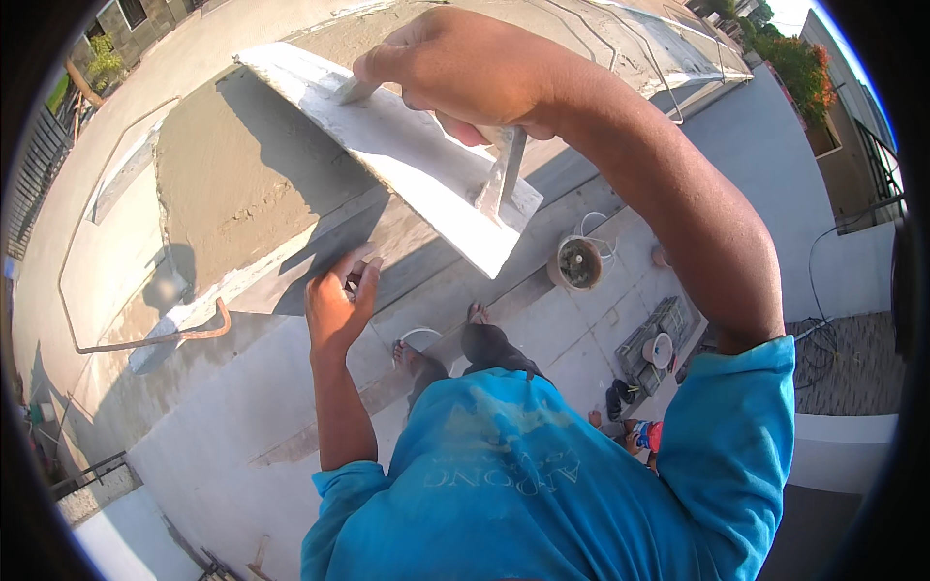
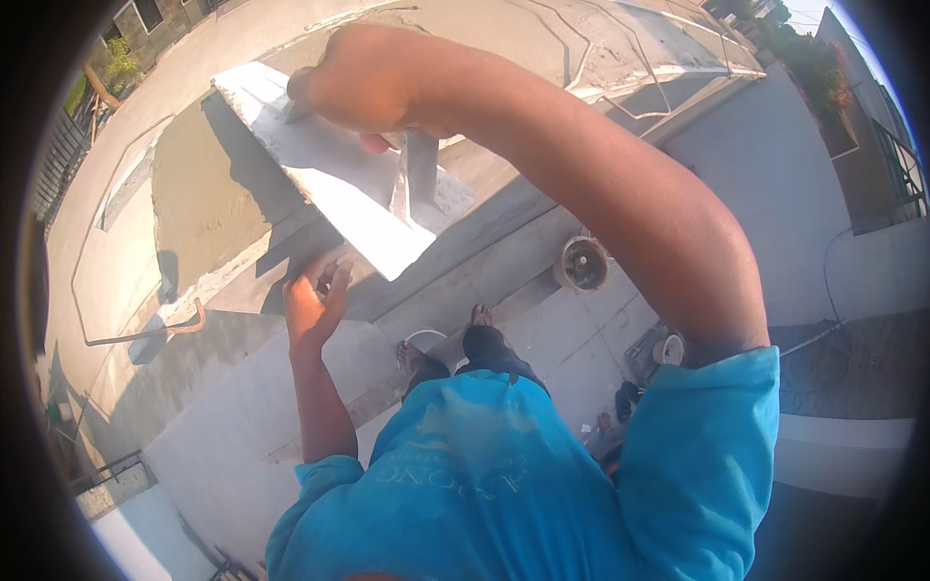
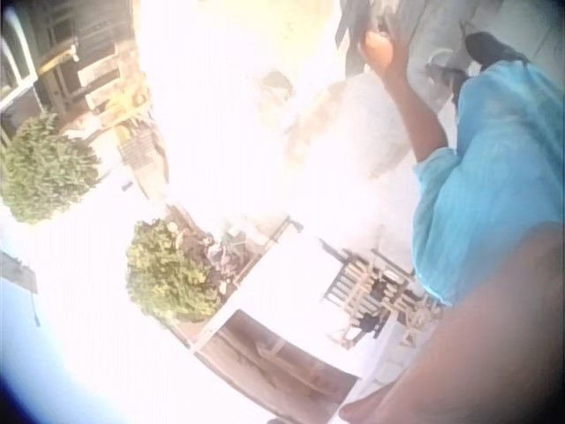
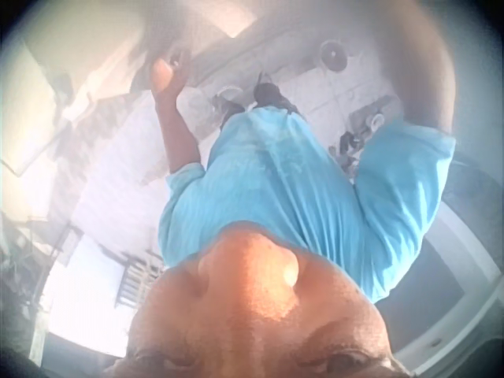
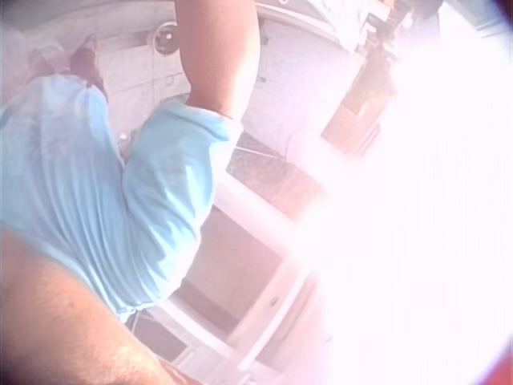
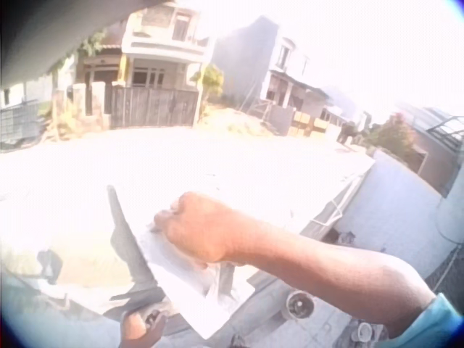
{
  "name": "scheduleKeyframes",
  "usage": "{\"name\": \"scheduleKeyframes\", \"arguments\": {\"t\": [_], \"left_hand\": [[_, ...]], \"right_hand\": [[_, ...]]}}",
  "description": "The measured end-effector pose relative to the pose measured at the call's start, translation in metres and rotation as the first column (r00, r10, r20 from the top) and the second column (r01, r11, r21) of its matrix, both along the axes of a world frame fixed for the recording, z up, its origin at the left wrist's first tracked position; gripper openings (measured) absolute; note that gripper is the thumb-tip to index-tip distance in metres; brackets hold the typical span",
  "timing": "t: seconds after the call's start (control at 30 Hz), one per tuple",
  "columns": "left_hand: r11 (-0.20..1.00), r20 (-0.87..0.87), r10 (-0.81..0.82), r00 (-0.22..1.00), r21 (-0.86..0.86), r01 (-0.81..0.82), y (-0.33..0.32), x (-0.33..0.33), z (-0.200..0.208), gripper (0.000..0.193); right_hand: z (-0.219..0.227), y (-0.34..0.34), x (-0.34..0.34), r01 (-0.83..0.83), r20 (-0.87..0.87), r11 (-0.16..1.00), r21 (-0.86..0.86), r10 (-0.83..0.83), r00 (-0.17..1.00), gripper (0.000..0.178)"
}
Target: The person scoops wet cement from a bucket using a trowel and spreads it onto a rooftop surface. They use a larger flat tool to smooth and level the cement across the area.
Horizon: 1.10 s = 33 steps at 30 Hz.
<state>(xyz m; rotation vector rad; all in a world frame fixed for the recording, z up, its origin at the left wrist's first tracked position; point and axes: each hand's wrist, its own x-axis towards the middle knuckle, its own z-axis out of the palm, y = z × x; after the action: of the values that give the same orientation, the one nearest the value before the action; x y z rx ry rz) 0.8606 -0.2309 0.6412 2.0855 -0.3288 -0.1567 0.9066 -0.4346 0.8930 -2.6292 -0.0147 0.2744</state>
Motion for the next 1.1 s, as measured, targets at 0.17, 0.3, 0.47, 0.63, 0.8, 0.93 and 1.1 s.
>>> {"name": "scheduleKeyframes", "arguments": {"t": [0.17, 0.3, 0.47, 0.63, 0.8, 0.93, 1.1], "left_hand": [[0.979, 0.08, -0.093, 0.992, -0.174, 0.106, 0.011, 0.015, -0.004, 0.025], [0.969, 0.082, -0.177, 0.981, -0.158, 0.188, 0.027, 0.02, -0.011, 0.029], [0.964, -0.005, -0.127, 0.992, -0.236, 0.122, 0.027, 0.019, -0.016, 0.029], [0.97, 0.023, -0.117, 0.993, -0.209, 0.119, 0.027, 0.018, -0.012, 0.028], [0.972, 0.095, -0.125, 0.988, -0.187, 0.141, 0.026, 0.019, -0.016, 0.026], [0.96, 0.061, -0.134, 0.989, -0.24, 0.144, 0.026, 0.017, -0.015, 0.025], [0.974, 0.104, -0.13, 0.986, -0.17, 0.146, 0.028, 0.017, -0.009, 0.024]], "right_hand": [[0.0, -0.116, 0.012, 0.233, 0.262, 0.971, 0.06, -0.241, 0.935, 0.051], [-0.006, -0.141, 0.024, 0.426, 0.095, 0.905, 0.005, -0.425, 0.9, 0.053], [-0.005, -0.126, 0.032, 0.434, 0.0, 0.899, 0.062, -0.435, 0.9, 0.051], [-0.008, -0.066, 0.032, 0.308, -0.005, 0.944, 0.12, -0.31, 0.951, 0.051], [-0.01, -0.029, 0.03, 0.191, 0.011, 0.979, 0.07, -0.192, 0.981, 0.048], [0.008, -0.003, 0.034, -0.198, -0.035, 0.968, -0.154, 0.195, 0.98, 0.038], [-0.014, 0.047, 0.058, -0.052, -0.068, 0.998, -0.029, 0.05, 0.996, 0.041]]}}
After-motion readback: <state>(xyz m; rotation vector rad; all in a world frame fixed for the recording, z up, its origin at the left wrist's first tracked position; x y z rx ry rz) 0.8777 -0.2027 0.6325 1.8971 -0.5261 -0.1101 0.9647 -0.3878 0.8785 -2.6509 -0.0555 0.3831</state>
